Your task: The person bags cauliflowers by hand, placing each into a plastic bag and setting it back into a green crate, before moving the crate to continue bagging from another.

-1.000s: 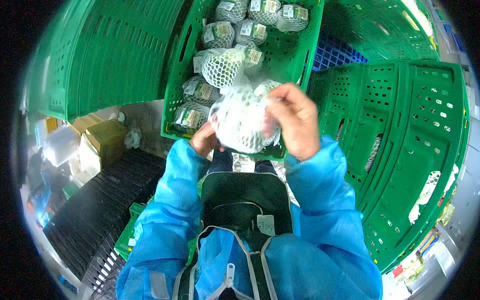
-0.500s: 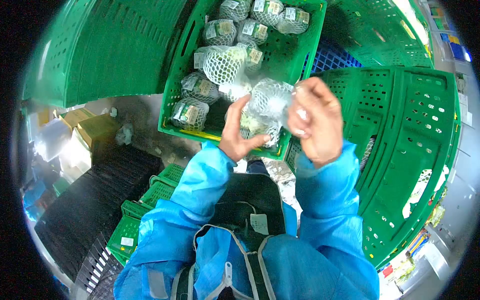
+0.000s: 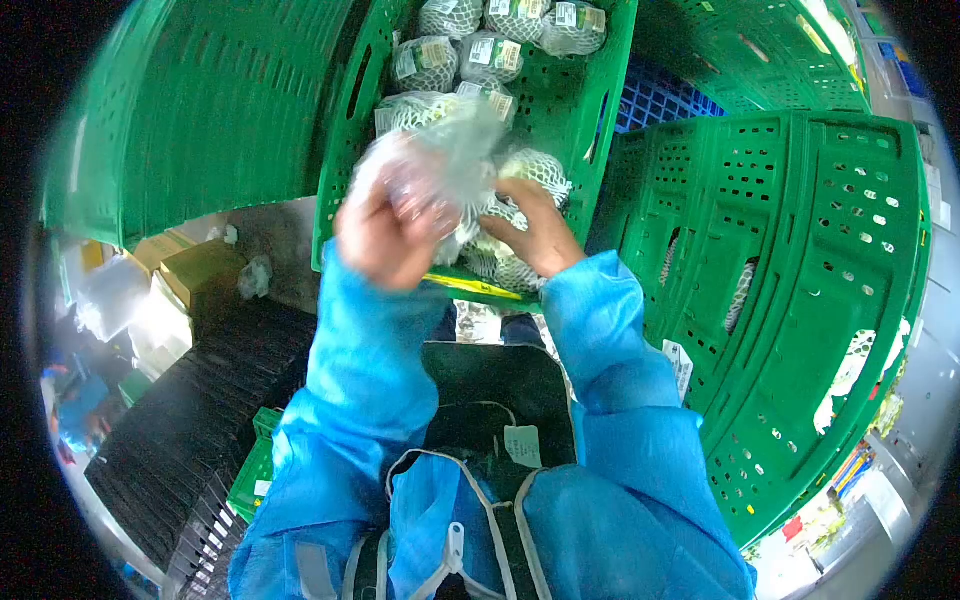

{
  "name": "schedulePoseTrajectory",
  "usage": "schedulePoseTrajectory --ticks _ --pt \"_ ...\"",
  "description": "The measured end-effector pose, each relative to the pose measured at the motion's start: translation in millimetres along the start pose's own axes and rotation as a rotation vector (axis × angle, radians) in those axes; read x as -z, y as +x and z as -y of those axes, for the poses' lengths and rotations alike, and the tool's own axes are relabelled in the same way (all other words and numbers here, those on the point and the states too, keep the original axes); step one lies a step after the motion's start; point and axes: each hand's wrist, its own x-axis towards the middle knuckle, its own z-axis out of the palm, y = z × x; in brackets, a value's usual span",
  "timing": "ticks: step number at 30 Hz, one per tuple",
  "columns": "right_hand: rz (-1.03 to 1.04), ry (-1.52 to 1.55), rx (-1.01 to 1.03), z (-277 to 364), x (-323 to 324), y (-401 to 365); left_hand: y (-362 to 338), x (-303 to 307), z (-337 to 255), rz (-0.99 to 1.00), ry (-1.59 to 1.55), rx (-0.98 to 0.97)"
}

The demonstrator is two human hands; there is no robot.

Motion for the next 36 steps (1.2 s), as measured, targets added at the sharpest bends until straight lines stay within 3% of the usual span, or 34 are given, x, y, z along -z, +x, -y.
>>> schedulePoseTrajectory --ticks 1,2,3,5,7,8,9,10,11,12,13,14,16,17,19,21,23,24,27,28,30,31,32,33,34,35,36 --pt "0.029 -0.115 -0.005 -11 -1 2 -14 20 -17 0.226 0.053 -0.04" --pt "0.012 0.047 -0.109 -16 2 4 -27 40 -33 0.451 0.094 -0.09" --pt "-0.001 0.21 -0.218 -23 5 5 -42 61 -46 0.468 0.183 -0.138" --pt "-0.089 0.304 -0.175 -55 9 15 -69 108 -63 0.201 0.193 -0.105" --pt "-0.14 0.436 -0.414 -47 13 40 -85 189 -61 -0.112 -0.061 0.027" --pt "-0.124 0.479 -0.438 -56 6 57 -88 250 -46 -0.212 -0.146 0.039" --pt "-0.107 0.521 -0.46 -71 -7 77 -86 258 -25 -0.481 0.112 0.023" --pt "-0.028 0.467 -0.41 -94 -25 98 -89 326 4 -0.433 0.297 0.072" --pt "0.04 0.104 -0.227 -115 -47 114 -100 369 33 -0.551 0.72 0.111" --pt "0.102 -0.16 -0.251 -107 -61 127 -107 444 76 -0.222 1.518 -0.092" --pt "0.166 -0.425 -0.273 -94 -71 135 -105 370 55 -0.003 2.065 0.479" --pt "0.207 -0.452 -0.32 -82 -69 143 -121 344 62 0.147 2.295 0.185" --pt "0.32 -0.516 -0.43 -64 -69 142 -115 300 52 0.11 2.01 0.473" --pt "0.232 -0.487 -0.372 -64 -75 139 -101 282 43 0.083 1.866 0.585" --pt "0.056 -0.414 -0.265 -71 -85 118 -92 256 30 -0.089 1.339 -0.047" --pt "0.04 -0.456 -0.303 -95 -94 121 -57 200 2 -0.129 1.623 -0.506" --pt "0.112 -0.473 -0.409 -104 -96 139 -27 206 13 -0.105 1.797 -0.547" --pt "0.147 -0.509 -0.397 -92 -93 143 -21 229 28 -0.033 1.77 -0.481" --pt "0.318 -0.514 -0.478 -92 -81 153 -25 240 28 0.026 1.527 -0.618" --pt "0.207 -0.251 -0.497 -110 -85 150 -37 237 23 0.047 1.526 -0.62" --pt "0.14 -0.242 -0.42 -125 -90 154 -73 230 11 0.091 1.531 -0.651" --pt "0.105 -0.234 -0.382 -127 -90 154 -88 229 11 0.198 1.567 -0.6" --pt "-0.009 -0.292 -0.19 -115 -88 148 -103 251 27 0.315 1.568 -0.468" --pt "-0.075 -0.302 -0.211 -105 -90 143 -119 265 37 0.363 1.725 -0.143" --pt "-0.143 -0.313 -0.228 -96 -94 142 -139 275 45 0.396 2.04 -0.112" --pt "-0.208 -0.323 -0.252 -90 -95 138 -141 275 42 0.393 2.13 -0.104" --pt "-0.271 -0.334 -0.086 -86 -93 129 -142 276 40 0.392 2.219 -0.096"
